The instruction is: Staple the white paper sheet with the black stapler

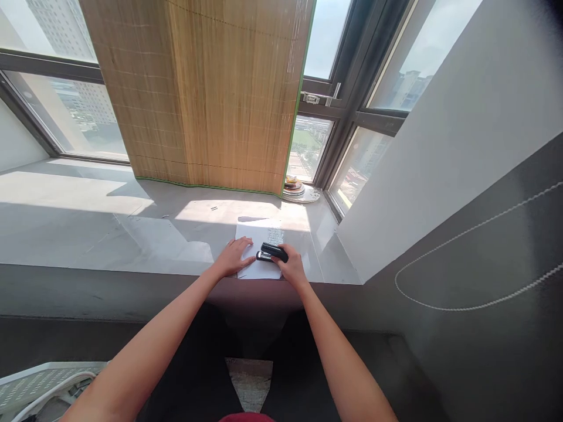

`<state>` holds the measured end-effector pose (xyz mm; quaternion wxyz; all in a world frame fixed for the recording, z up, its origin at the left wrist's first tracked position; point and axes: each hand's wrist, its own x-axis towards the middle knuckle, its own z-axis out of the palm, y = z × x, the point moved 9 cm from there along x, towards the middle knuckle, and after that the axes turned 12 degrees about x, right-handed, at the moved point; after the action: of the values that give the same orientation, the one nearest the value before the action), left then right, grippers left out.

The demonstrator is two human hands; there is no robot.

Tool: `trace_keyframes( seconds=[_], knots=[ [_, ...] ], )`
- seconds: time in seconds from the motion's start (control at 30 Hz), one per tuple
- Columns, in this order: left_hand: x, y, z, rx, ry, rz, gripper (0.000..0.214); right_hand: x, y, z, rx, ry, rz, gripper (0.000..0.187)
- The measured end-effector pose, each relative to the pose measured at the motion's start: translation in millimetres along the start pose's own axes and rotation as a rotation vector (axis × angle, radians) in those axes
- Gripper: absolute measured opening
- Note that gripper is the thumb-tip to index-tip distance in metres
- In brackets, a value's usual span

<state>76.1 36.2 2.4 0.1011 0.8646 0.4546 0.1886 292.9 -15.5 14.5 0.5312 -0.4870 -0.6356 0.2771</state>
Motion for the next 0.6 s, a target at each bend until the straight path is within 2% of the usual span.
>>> trace_keyframes(
  seconds=[0.17, 0.27, 0.33, 0.5, 0.6],
  knots=[
    [1, 0, 0.1, -0.005, -0.006, 0.005, 0.051, 1, -1, -7, 0.141, 0.044, 0.036, 0.034],
    [1, 1, 0.4, 0.017, -0.025, 0.015, 0.052, 0, 13, -24, 0.247, 0.198, 0.147, 0.041],
    [0, 1, 0.5, 0.033, -0.032, 0.018, 0.055, -1, 22, -33, 0.239, 0.281, 0.206, 0.037],
    [-1, 2, -0.6, 0.043, -0.027, 0.006, 0.062, 1, 24, -34, 0.201, 0.271, 0.209, 0.029],
    [-1, 2, -0.7, 0.042, -0.035, 0.004, 0.063, 1, 27, -34, 0.272, 0.289, 0.229, 0.028]
  ],
)
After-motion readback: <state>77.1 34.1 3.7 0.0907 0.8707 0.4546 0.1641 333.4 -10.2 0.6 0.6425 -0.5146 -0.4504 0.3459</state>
